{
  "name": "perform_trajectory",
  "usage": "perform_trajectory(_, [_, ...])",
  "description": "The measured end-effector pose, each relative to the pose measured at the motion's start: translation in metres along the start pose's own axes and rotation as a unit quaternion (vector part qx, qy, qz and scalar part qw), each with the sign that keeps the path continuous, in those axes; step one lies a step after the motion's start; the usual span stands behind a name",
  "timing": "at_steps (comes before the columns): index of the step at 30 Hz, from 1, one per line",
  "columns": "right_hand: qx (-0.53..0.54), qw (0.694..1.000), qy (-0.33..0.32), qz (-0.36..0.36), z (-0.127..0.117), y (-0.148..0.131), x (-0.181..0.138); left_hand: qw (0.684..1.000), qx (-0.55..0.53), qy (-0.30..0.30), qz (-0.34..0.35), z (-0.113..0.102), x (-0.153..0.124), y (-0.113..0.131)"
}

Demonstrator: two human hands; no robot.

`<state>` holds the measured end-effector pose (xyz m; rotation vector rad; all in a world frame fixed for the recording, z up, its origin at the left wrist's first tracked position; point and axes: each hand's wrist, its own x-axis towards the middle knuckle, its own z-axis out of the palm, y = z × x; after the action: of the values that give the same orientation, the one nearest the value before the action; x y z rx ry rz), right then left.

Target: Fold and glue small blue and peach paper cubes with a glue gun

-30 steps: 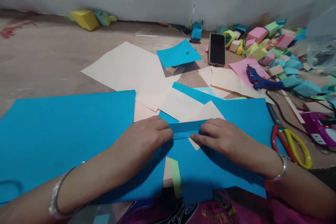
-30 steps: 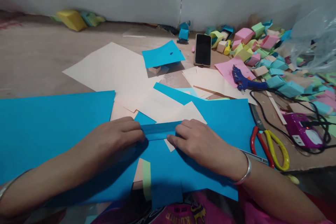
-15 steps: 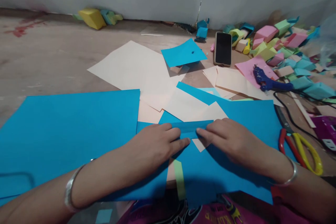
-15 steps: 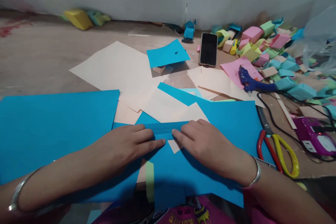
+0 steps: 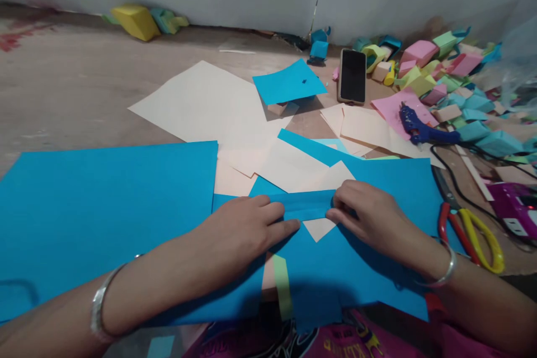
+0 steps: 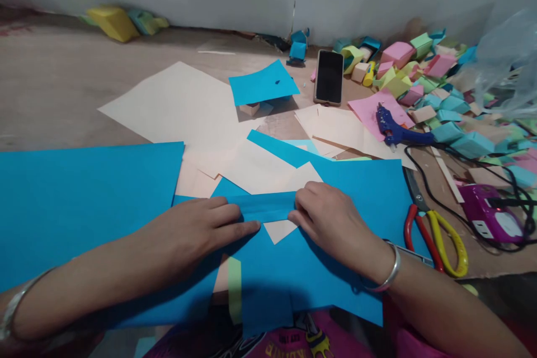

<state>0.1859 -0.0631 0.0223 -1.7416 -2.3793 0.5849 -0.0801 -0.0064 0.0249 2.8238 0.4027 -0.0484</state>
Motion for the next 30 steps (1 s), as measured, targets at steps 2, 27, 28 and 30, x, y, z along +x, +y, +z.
perform_trajectory(2, [-0.016, 1.000, -0.001, -0.006, 0.003, 0.001, 0.001, 1.000, -0.011, -0.002, -0.006, 0.000, 0.000, 0.000])
perform_trajectory(27, [-0.183, 0.955, 0.039, -0.230, 0.014, -0.024, -0.017, 0.999, 0.006, 0.029, 0.023, 0.002, 0.001, -0.002])
perform_trajectory(28, [-0.182, 0.957, 0.037, -0.222, 0.013, -0.024, -0.019, 0.999, 0.006, 0.029, 0.024, 0.002, 0.002, -0.002])
perform_trajectory(30, [-0.187, 0.959, 0.037, -0.211, 0.011, -0.023, -0.022, 0.999, 0.007, 0.023, 0.028, 0.002, 0.003, -0.002])
